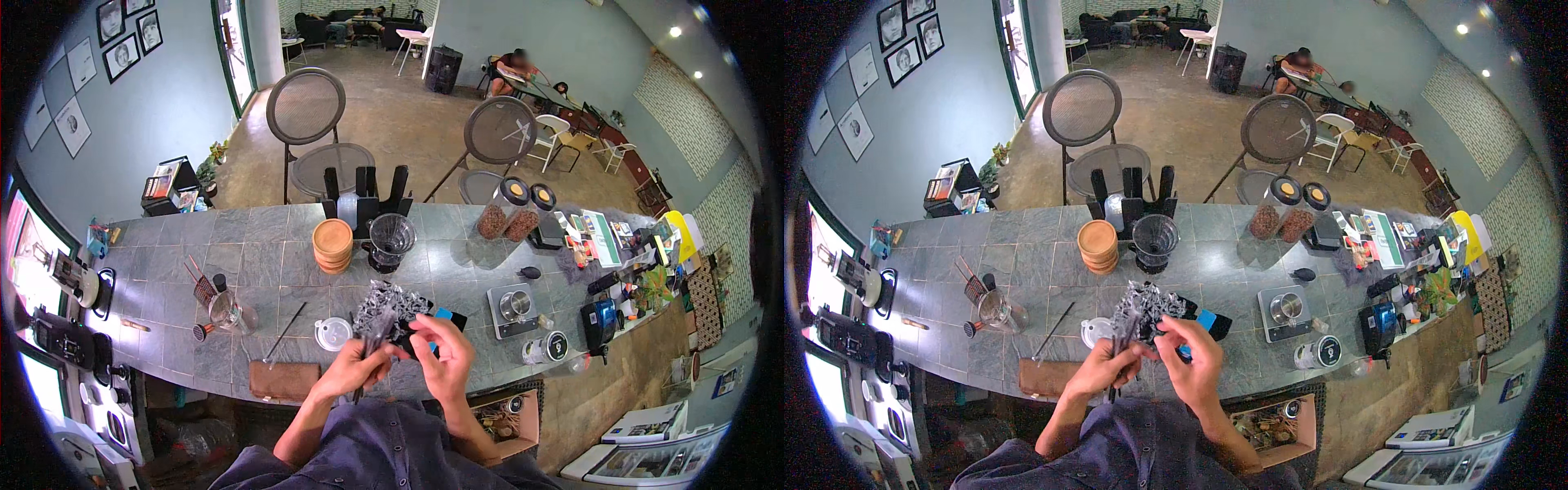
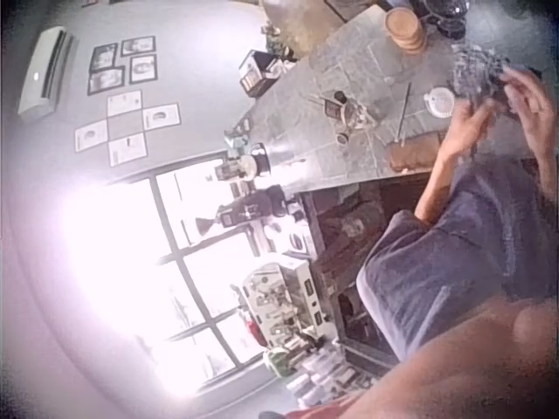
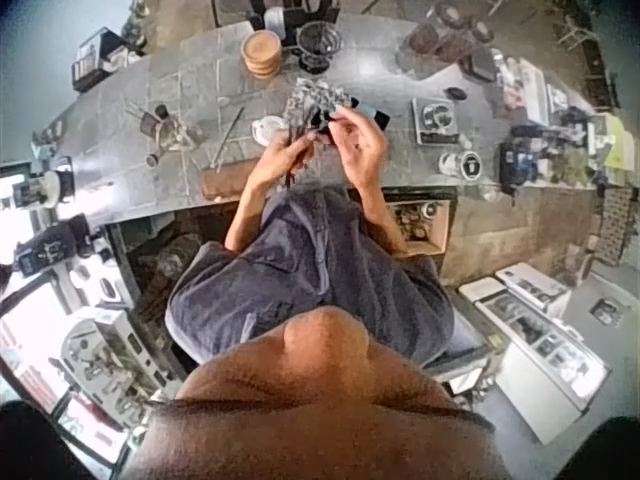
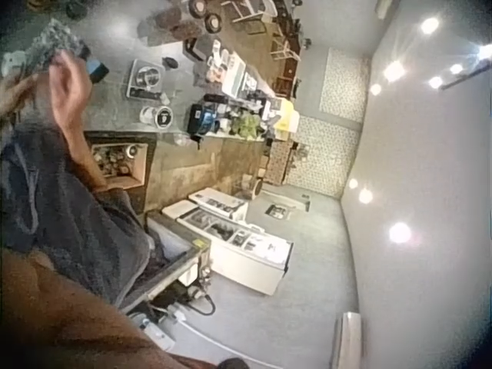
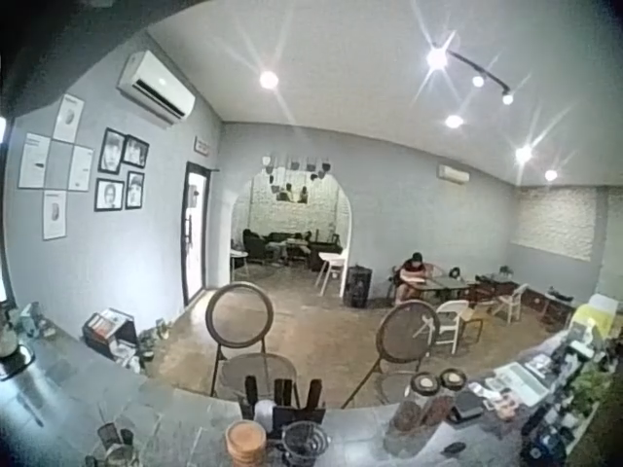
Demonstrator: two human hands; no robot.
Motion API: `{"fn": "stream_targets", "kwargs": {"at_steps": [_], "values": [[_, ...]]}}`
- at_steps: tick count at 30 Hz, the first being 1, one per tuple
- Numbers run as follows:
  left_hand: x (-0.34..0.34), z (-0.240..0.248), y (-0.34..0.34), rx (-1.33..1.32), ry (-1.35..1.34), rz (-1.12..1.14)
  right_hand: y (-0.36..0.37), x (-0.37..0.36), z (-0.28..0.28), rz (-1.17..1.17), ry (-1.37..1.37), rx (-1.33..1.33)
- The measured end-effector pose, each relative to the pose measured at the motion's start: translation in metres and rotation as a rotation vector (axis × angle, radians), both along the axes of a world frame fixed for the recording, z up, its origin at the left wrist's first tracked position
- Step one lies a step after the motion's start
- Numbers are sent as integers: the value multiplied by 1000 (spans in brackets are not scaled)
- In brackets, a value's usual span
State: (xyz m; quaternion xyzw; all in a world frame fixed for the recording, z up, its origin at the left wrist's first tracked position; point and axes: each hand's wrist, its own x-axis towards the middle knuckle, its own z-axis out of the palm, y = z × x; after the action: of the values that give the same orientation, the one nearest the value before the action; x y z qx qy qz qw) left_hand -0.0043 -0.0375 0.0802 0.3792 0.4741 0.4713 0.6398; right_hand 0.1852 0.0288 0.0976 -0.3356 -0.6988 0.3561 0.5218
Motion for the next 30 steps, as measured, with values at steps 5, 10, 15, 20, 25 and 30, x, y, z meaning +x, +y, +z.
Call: {"fn": "stream_targets", "kwargs": {"at_steps": [5, 10, 15, 20, 25, 30], "values": [[4, 2, 0, -72, 83, -245, 9, -7, 8, 259, 259, -485], [-1, -3, -3, -52, 47, -256, 13, -1, 8, 277, 232, -511], [-5, -9, -3, -25, 67, -280, 17, 4, 4, 251, 178, -498], [-6, -3, -2, -40, 79, -275, 22, 12, 14, 262, 195, -574], [-6, -7, -1, -51, 28, -269, 19, 7, 5, 292, 133, -601], [-8, 0, -3, -85, 55, -270, 22, 11, 13, 57, 429, -455]]}}
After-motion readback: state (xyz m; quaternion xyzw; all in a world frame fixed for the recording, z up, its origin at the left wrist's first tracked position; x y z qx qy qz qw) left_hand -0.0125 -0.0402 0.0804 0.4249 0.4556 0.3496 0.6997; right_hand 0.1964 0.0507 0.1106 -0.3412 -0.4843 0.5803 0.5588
